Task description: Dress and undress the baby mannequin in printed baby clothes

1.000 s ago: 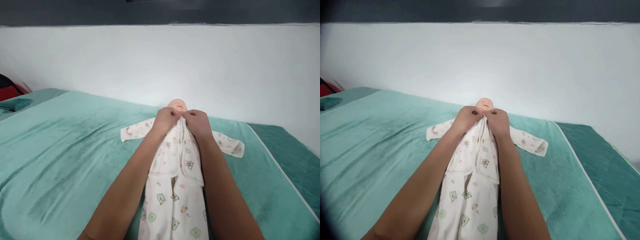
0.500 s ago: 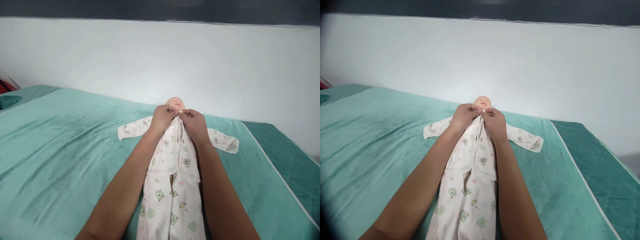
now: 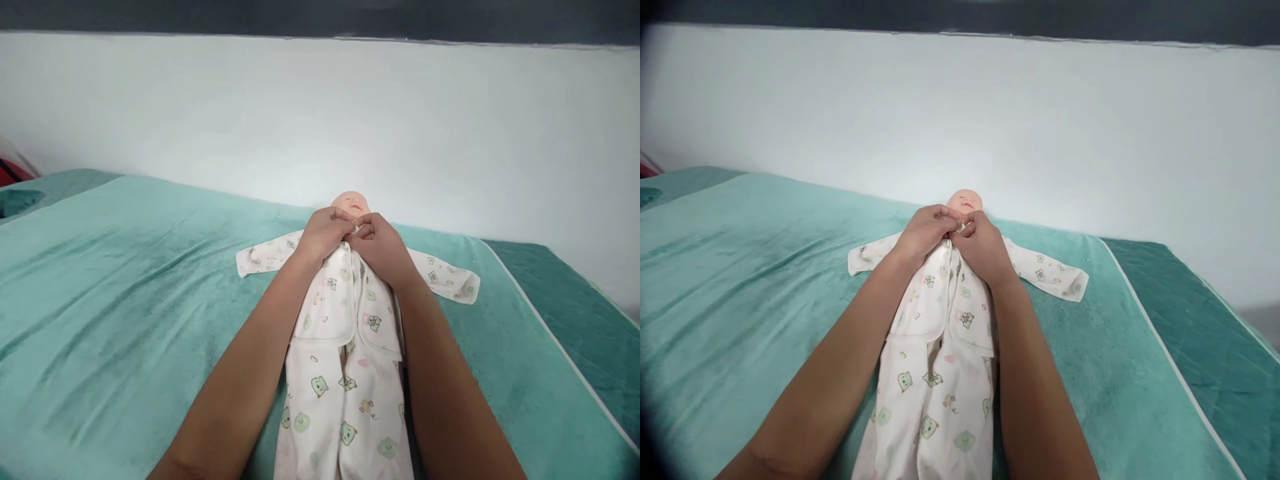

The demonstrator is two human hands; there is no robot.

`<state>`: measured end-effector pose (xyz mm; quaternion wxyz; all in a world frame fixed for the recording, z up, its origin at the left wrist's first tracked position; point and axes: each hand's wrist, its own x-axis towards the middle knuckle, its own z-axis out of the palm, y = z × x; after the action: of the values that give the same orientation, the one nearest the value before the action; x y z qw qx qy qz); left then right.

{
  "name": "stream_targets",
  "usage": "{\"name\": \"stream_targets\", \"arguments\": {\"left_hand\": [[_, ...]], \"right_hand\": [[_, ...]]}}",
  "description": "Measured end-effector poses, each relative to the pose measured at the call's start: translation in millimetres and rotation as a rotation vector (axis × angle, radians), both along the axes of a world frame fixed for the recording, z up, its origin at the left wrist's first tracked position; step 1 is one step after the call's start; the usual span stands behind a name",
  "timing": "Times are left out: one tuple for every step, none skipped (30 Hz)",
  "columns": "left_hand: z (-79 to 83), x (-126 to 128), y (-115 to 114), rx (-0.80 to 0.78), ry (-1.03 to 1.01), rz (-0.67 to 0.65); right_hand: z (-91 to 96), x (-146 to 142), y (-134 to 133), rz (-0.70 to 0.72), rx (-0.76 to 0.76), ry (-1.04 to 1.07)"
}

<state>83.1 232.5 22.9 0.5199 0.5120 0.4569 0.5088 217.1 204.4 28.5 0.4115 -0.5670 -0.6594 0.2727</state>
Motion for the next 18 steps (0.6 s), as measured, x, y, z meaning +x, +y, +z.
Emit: {"name": "stream_targets", "arguments": {"left_hand": [[0.1,-0.1,-0.6,-0.001,-0.015,-0.003],[0.3,-0.3,-1.3,-0.004,-0.029,-0.005],[0.5,-0.6,-2.2,-0.011,-0.043,-0.009],[0.7,-0.8,-3.0,-0.017,-0.061,-0.012],[0.7,-1.1,-3.9,-0.023,-0.084,-0.018],[0.6,-1.4,-4.5,-0.028,-0.109,-0.025],[0.1,-1.8,-4.8,-0.029,-0.127,-0.031],[-0.7,-2.1,-4.9,-0.025,-0.135,-0.038],[-1.7,-2.4,-4.7,-0.016,-0.128,-0.041],[-2.8,-2.6,-4.2,-0.001,-0.103,-0.037],[-4.0,-2.7,-3.7,0.020,-0.060,-0.027],[-5.0,-2.6,-3.3,0.050,-0.003,-0.010],[-5.7,-2.5,-3.1,0.084,0.061,0.006],[-6.0,-2.2,-3.3,0.116,0.128,0.018],[-5.9,-2.0,-4.0,0.145,0.194,0.026],[-5.4,-1.6,-5.1,0.171,0.257,0.033],[-4.7,-1.3,-6.5,0.193,0.314,0.043],[-3.8,-1.0,-8.2,0.216,0.367,0.056]], "right_hand": [[-0.3,1.0,-0.9,0.000,-0.017,0.019],[-0.6,1.8,-1.9,-0.002,-0.030,0.032],[-0.9,2.3,-2.9,-0.007,-0.039,0.038],[-1.2,2.3,-4.0,-0.011,-0.045,0.039],[-1.5,1.9,-5.2,-0.016,-0.048,0.041],[-1.8,1.1,-6.5,-0.021,-0.049,0.044],[-2.2,0.1,-7.9,-0.029,-0.048,0.048],[-2.8,-1.0,-9.4,-0.041,-0.045,0.047],[-3.5,-2.0,-10.9,-0.059,-0.037,0.041],[-4.6,-2.8,-12.5,-0.080,-0.028,0.028],[-5.9,-3.4,-14.1,-0.101,-0.015,0.012],[-7.4,-3.6,-15.6,-0.119,-0.001,-0.006],[-9.1,-3.6,-17.1,-0.132,0.014,-0.021],[-10.9,-3.4,-18.6,-0.141,0.029,-0.035],[-12.6,-3.2,-20.1,-0.145,0.046,-0.047],[-14.2,-3.1,-21.7,-0.148,0.064,-0.058],[-15.4,-3.1,-23.4,-0.151,0.083,-0.071],[-16.3,-3.4,-25.3,-0.153,0.105,-0.085]]}}
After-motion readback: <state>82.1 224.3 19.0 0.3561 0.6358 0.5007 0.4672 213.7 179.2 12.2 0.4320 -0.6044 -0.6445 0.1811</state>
